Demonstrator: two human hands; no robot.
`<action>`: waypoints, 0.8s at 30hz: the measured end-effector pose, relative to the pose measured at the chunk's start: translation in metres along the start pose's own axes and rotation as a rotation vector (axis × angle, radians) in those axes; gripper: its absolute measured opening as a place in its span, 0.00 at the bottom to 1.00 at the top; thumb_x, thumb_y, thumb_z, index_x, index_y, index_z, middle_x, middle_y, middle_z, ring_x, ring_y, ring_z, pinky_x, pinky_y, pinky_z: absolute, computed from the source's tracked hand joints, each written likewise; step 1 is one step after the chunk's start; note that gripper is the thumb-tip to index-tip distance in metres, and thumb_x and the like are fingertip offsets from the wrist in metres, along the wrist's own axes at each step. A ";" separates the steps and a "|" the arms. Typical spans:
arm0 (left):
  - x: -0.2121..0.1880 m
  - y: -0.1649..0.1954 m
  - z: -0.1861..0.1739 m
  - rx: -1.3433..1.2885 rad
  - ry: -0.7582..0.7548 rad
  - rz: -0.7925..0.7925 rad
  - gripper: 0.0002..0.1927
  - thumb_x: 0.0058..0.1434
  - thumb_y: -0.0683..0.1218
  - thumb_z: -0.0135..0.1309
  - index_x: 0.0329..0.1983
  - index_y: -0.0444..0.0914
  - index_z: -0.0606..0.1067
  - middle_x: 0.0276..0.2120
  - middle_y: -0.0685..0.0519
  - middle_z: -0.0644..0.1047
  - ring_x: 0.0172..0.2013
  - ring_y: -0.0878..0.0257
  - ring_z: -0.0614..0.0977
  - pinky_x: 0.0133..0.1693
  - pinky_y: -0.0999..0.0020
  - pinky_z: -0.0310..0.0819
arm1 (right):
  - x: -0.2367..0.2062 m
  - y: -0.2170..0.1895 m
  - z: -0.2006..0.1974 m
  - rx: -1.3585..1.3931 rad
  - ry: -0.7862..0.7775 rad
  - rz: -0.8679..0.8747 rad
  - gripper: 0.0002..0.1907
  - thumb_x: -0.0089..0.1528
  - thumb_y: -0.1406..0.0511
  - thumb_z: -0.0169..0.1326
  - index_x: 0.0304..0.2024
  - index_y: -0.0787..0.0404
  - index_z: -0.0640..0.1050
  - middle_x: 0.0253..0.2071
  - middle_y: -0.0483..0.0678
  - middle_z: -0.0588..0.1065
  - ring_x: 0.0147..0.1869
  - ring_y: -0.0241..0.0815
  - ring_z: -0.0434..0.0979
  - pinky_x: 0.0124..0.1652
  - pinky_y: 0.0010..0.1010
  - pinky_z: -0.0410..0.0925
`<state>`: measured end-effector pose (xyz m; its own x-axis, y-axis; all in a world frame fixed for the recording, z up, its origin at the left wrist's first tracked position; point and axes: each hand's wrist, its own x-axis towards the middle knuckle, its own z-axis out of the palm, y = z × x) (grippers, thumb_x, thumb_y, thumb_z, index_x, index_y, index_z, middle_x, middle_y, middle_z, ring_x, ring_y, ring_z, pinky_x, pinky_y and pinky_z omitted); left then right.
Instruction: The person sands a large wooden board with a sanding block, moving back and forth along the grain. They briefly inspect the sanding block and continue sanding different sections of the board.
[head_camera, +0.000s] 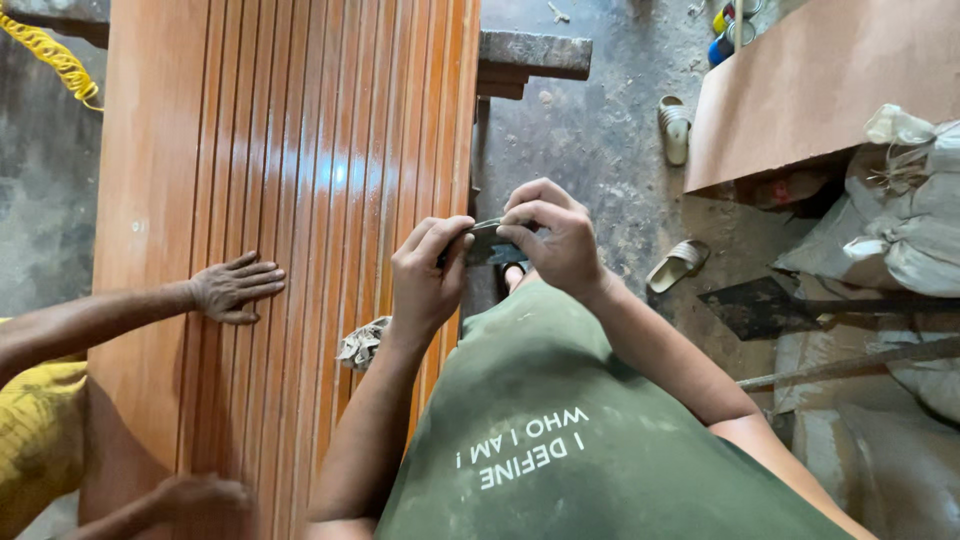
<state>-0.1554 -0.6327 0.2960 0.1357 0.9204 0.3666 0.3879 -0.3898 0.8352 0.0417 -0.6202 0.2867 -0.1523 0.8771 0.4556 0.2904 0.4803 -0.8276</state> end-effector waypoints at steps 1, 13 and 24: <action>-0.001 -0.002 0.000 0.007 0.012 0.024 0.09 0.65 0.35 0.58 0.47 0.36 0.78 0.35 0.46 0.79 0.34 0.54 0.83 0.36 0.62 0.77 | 0.000 0.002 0.000 0.024 -0.023 0.018 0.06 0.59 0.75 0.65 0.37 0.68 0.79 0.43 0.49 0.75 0.44 0.40 0.78 0.44 0.30 0.73; -0.004 -0.002 0.001 -0.055 0.118 0.059 0.08 0.67 0.34 0.54 0.47 0.35 0.77 0.37 0.47 0.78 0.36 0.56 0.82 0.38 0.66 0.76 | 0.007 0.007 0.007 0.137 -0.032 0.164 0.05 0.59 0.75 0.66 0.35 0.67 0.81 0.44 0.48 0.77 0.41 0.33 0.75 0.39 0.25 0.70; -0.012 -0.008 -0.009 -0.171 0.083 -0.109 0.03 0.65 0.34 0.55 0.40 0.34 0.78 0.33 0.49 0.78 0.34 0.64 0.81 0.38 0.69 0.74 | -0.001 0.020 0.005 0.242 -0.216 0.349 0.05 0.64 0.74 0.62 0.33 0.68 0.78 0.30 0.45 0.75 0.35 0.29 0.71 0.35 0.22 0.67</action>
<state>-0.1686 -0.6407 0.2886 0.0233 0.9546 0.2970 0.2349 -0.2940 0.9265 0.0424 -0.6112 0.2683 -0.2854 0.9551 0.0797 0.1343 0.1222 -0.9834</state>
